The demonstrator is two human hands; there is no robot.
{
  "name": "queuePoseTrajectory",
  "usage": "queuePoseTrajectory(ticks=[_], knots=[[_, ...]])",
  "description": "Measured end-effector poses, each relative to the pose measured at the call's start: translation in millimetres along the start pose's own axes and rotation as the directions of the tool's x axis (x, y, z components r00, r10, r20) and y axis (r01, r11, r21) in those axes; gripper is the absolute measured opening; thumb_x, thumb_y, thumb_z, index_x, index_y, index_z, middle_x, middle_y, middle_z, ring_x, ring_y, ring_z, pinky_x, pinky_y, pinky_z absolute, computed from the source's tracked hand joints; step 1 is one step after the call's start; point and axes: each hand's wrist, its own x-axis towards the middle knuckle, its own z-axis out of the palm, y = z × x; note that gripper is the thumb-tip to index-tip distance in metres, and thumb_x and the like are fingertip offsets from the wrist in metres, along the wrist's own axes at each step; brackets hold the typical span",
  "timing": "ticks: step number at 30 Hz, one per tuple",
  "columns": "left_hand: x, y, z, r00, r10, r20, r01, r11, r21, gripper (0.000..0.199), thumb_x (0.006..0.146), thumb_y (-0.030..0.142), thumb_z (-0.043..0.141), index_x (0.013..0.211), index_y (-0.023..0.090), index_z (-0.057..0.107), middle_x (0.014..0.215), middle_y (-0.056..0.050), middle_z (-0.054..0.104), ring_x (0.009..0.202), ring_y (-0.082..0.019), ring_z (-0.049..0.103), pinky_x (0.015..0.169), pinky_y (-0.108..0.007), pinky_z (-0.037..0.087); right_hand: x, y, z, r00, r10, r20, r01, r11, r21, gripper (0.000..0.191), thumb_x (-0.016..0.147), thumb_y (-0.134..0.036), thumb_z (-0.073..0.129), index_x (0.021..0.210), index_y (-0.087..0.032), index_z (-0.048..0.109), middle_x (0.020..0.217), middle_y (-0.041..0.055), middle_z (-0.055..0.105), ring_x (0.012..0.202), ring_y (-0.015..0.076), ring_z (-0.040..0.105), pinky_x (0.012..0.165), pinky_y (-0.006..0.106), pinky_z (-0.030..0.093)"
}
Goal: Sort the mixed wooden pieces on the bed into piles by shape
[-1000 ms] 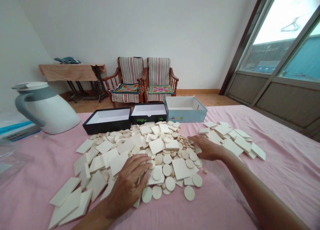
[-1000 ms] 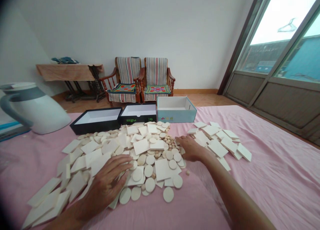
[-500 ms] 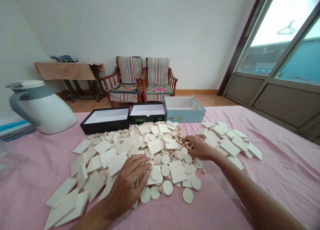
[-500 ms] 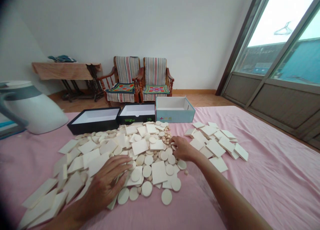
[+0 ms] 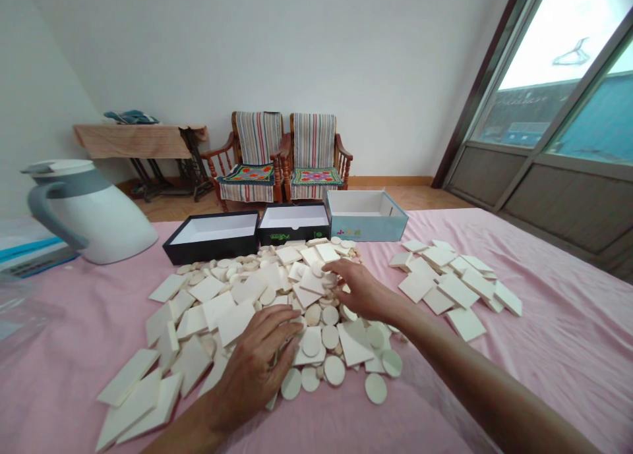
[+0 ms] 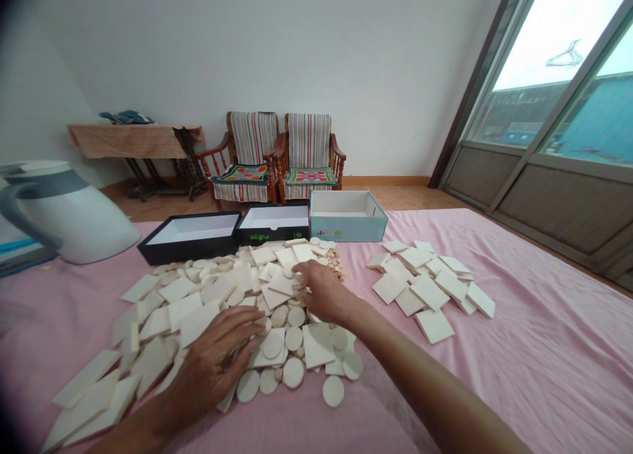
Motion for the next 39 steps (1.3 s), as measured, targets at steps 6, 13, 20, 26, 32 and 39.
queuePoseTrajectory(ticks=[6,13,20,26,32,39], knots=[[0.9,1.6,-1.4,1.0,0.004,-0.002,-0.004,1.0,0.005,0.022,0.088,0.012,0.053,0.107,0.017,0.064,0.11,-0.011,0.066,0.11,-0.022,0.058,0.091,-0.037,0.052,-23.2,26.4,-33.7,0.987,0.134,-0.089,-0.141,0.987,-0.074,0.032,0.077,-0.007,0.048,0.102,-0.016,0.065,0.099,0.0098,0.068,0.084,0.0178,0.063,0.074,0.031,0.05],[2.4,0.7,0.9,1.0,0.012,-0.014,-0.012,1.0,0.002,0.021,0.088,0.012,0.054,0.105,0.018,0.065,0.108,-0.009,0.067,0.108,-0.021,0.059,0.091,-0.036,0.053,-78.3,70.4,-28.4,0.928,0.37,0.036,-0.33,0.865,-0.379,0.033,0.074,-0.004,0.05,0.1,-0.015,0.067,0.098,0.0141,0.067,0.089,0.0236,0.064,0.078,0.034,0.046],[0.2,-0.6,0.8,1.0,0.008,-0.014,-0.008,1.0,-0.002,0.022,0.088,0.012,0.054,0.106,0.018,0.065,0.11,-0.01,0.066,0.11,-0.022,0.058,0.092,-0.038,0.053,-63.7,70.2,-4.6,0.938,0.346,0.013,-0.338,0.924,-0.176,0.03,0.073,0.0,0.047,0.091,-0.014,0.065,0.091,0.0108,0.065,0.078,0.017,0.062,0.071,0.027,0.046],[1.3,-0.1,0.2,1.0,0.008,-0.013,-0.008,1.0,0.001,0.023,0.088,0.011,0.054,0.107,0.018,0.064,0.11,-0.01,0.066,0.109,-0.021,0.058,0.091,-0.037,0.053,-46.6,54.0,2.9,0.984,0.179,-0.004,-0.179,0.982,0.059,0.025,0.077,-0.008,0.049,0.094,-0.016,0.065,0.093,0.0085,0.066,0.077,0.0157,0.061,0.069,0.028,0.048],[1.1,0.5,-1.0,1.0,0.0,-0.009,-0.001,1.0,-0.008,0.022,0.088,0.011,0.054,0.107,0.017,0.064,0.109,-0.011,0.066,0.109,-0.022,0.058,0.091,-0.037,0.053,-14.7,23.0,-3.3,0.989,0.092,-0.113,-0.09,0.996,0.016,0.02,0.077,-0.01,0.051,0.087,-0.018,0.065,0.088,0.0065,0.067,0.08,0.0171,0.059,0.073,0.03,0.046],[-1.8,0.0,-2.0,0.999,-0.01,0.031,0.01,1.0,-0.001,0.023,0.088,0.01,0.053,0.109,0.017,0.062,0.111,-0.011,0.064,0.113,-0.022,0.055,0.094,-0.038,0.05,11.7,-9.8,24.1,0.993,-0.09,-0.073,0.078,0.984,-0.158,0.036,0.072,-0.028,0.068,0.106,-0.017,0.062,0.102,0.0106,0.064,0.101,0.0264,0.05,0.089,0.041,0.04]])
